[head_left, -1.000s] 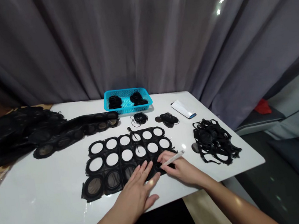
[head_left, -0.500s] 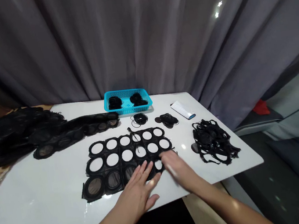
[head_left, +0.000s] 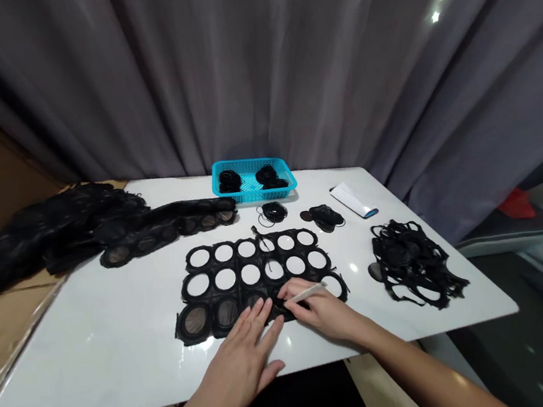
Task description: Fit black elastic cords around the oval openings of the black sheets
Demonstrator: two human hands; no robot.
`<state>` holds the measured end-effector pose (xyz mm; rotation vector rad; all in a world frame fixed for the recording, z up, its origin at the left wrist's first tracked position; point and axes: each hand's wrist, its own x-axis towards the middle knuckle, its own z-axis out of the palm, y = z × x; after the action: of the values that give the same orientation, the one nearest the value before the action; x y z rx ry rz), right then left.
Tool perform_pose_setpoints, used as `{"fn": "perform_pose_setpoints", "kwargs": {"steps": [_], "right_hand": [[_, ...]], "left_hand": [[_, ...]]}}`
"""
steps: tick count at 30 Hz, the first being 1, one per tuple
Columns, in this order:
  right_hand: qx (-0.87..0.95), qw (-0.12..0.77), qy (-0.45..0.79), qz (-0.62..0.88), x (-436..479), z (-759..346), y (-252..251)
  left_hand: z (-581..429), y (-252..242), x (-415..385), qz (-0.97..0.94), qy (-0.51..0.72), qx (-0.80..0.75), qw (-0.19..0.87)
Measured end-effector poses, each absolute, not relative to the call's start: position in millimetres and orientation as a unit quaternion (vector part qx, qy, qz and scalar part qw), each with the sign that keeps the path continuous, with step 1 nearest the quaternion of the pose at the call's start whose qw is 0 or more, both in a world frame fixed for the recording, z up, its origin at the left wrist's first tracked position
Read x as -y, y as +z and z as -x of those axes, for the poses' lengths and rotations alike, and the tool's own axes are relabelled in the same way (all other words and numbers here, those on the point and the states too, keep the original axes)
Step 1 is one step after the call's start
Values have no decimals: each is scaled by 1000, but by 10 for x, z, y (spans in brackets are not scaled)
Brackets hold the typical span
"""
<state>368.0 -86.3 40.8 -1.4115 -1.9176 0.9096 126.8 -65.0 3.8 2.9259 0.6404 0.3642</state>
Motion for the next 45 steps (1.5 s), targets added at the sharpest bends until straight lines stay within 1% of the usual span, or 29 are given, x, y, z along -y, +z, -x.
{"fn": "perform_pose_setpoints", "kwargs": {"steps": [7,12,21,24,29,30,33,35,38,40,45], "right_hand": [[712,269,373,530,851,-3708,374],[714,267,375,528,859,-3697,386],[716,261,364,534,855,-3696,413],[734,258,334,531,908,-3624,392],[791,252,215,515,960,-3592,248],[778,268,199,532,934,-3632,242],[671,359,168,627,783,-3779,318],[622,388,175,657,666,-3809,400],[649,378,189,633,534,-3747,456],[659,370,167,633,479,-3761,441],[595,341,79,724,439,-4214,425]], "left_hand": [[-1289,28,663,-965,105,-224,83],[-1280,-6,675,-961,129,-225,100],[-1288,2,677,-961,133,-224,93],[-1281,-18,681,-961,133,-225,91],[-1293,-44,687,-960,137,-227,92],[-1298,-38,687,-959,137,-228,93],[-1295,7,690,-960,126,-229,97],[-1259,46,690,-961,121,-225,106],[-1150,79,689,-960,116,-236,101],[-1068,77,691,-958,113,-247,87],[-970,76,705,-956,128,-247,91]]}}
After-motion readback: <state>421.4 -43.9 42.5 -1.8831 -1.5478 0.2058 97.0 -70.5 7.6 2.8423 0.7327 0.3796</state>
